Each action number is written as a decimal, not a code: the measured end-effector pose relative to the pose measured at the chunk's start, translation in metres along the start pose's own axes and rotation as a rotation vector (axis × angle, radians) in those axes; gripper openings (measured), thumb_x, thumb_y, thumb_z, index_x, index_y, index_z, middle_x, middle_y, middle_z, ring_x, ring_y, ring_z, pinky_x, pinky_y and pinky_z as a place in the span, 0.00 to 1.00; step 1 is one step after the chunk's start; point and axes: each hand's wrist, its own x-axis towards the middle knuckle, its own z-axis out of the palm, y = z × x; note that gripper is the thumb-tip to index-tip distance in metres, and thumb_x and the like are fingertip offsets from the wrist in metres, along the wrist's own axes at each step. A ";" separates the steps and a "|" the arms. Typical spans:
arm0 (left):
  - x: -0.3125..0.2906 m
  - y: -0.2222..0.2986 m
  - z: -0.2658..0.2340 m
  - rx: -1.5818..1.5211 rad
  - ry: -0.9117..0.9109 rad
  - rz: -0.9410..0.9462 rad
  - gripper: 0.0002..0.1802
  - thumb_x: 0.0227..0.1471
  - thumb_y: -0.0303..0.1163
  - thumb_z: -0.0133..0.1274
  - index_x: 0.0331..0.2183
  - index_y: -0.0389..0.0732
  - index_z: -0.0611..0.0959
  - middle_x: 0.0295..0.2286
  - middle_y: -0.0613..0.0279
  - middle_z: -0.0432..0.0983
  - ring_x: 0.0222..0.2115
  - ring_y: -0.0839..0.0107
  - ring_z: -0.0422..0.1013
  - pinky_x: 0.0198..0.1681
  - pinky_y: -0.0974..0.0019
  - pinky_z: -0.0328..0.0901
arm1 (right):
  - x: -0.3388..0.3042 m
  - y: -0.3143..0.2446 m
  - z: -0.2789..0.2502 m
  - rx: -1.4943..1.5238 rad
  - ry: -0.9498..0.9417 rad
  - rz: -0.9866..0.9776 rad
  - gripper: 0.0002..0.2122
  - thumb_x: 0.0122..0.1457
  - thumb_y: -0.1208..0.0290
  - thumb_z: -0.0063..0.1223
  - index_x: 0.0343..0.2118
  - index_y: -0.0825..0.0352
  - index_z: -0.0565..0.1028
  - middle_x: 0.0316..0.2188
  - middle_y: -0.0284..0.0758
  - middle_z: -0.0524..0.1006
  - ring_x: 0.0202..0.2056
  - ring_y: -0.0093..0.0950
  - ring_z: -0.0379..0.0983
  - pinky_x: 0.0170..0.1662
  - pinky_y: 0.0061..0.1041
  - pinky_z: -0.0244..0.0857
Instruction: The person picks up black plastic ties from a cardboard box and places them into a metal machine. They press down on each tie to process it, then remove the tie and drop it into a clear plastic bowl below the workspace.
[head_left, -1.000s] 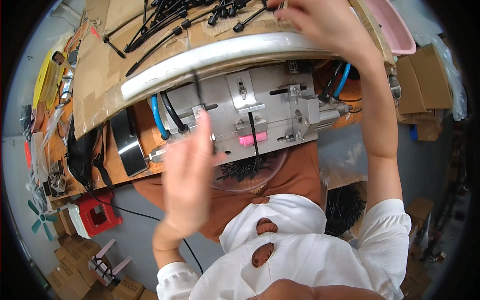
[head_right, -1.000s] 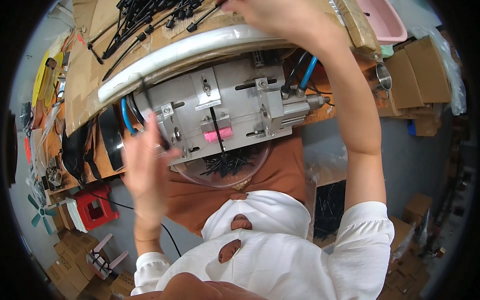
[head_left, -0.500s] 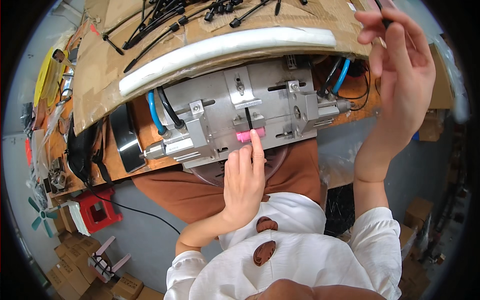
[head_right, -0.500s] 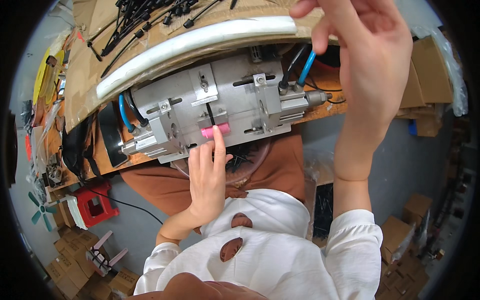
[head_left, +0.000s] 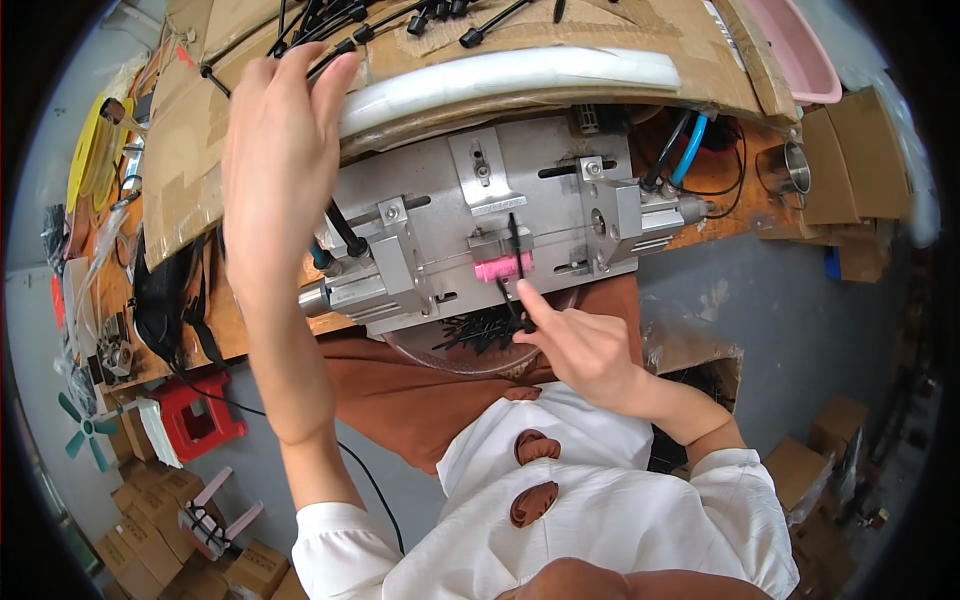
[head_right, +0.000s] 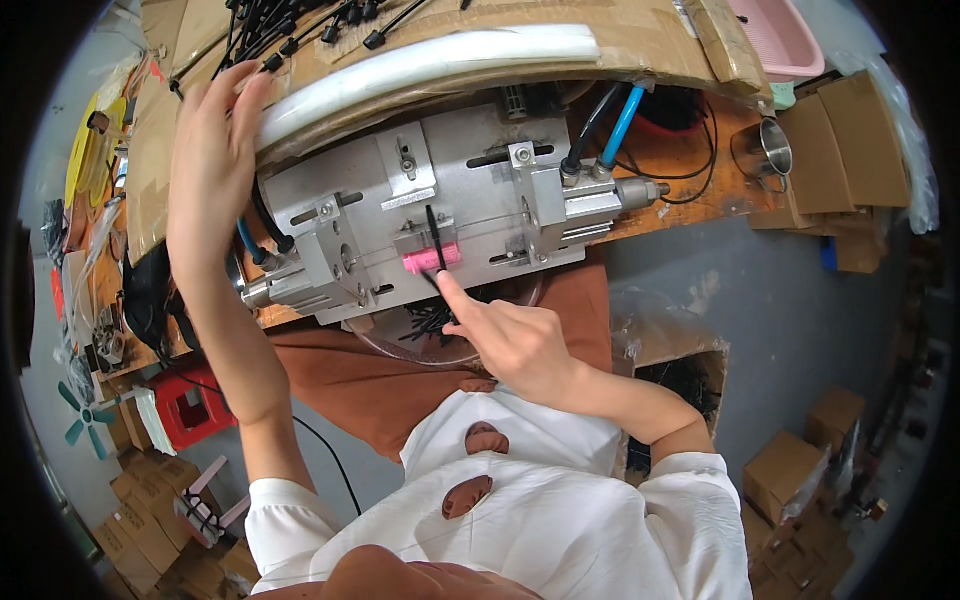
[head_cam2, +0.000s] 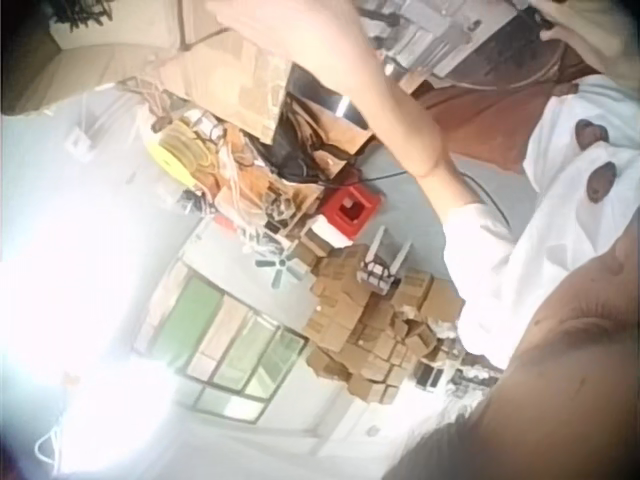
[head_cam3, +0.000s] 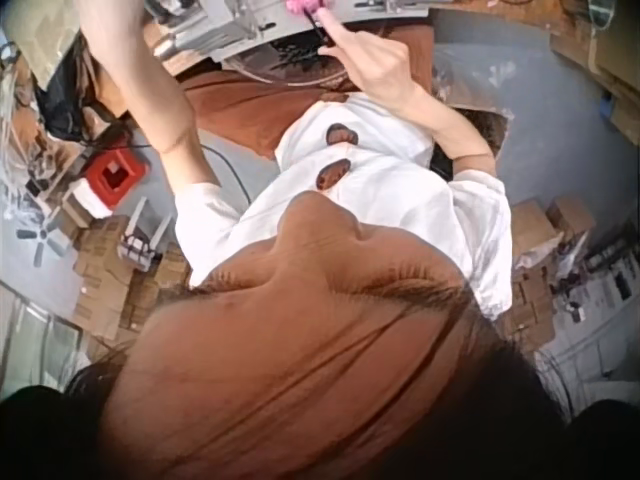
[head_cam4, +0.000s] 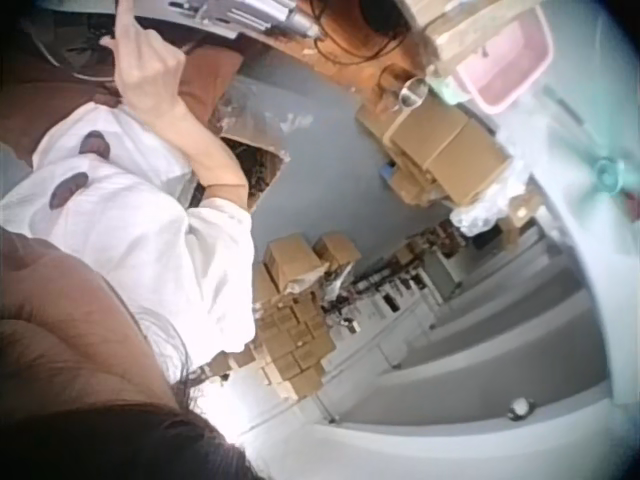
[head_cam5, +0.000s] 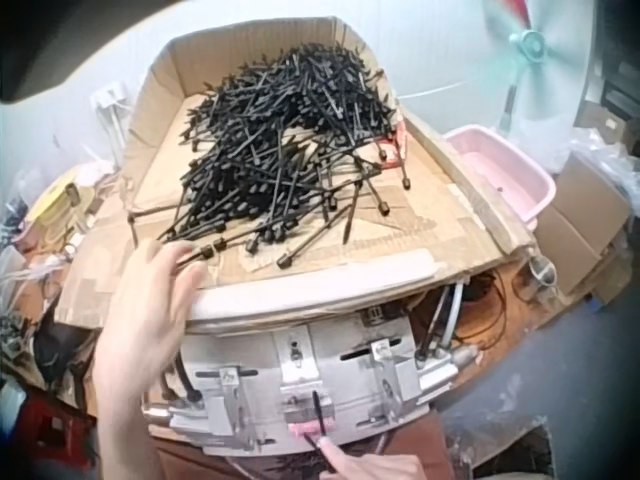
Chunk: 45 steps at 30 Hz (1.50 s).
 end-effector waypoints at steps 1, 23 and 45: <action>0.010 -0.006 -0.001 -0.114 -0.141 -0.043 0.16 0.57 0.37 0.50 0.42 0.37 0.77 0.27 0.56 0.69 0.30 0.64 0.65 0.37 0.65 0.61 | 0.003 -0.002 0.004 0.002 0.001 -0.005 0.28 0.44 0.78 0.64 0.52 0.75 0.70 0.16 0.30 0.70 0.15 0.20 0.63 0.18 0.23 0.59; -0.162 0.122 -0.012 -0.312 -0.412 -0.005 0.33 0.45 0.22 0.56 0.53 0.25 0.67 0.30 0.58 0.67 0.30 0.66 0.64 0.34 0.67 0.64 | 0.234 0.056 -0.103 0.003 -0.168 -0.194 0.07 0.50 0.79 0.56 0.33 0.73 0.78 0.26 0.44 0.79 0.24 0.28 0.77 0.29 0.24 0.70; 0.032 -0.014 -0.009 -0.589 -0.496 0.256 0.09 0.50 0.21 0.50 0.36 0.39 0.79 0.31 0.59 0.72 0.31 0.62 0.68 0.39 0.65 0.64 | 0.004 -0.004 0.009 -0.015 -0.049 0.036 0.28 0.44 0.82 0.62 0.52 0.76 0.69 0.22 0.36 0.77 0.18 0.25 0.72 0.20 0.23 0.63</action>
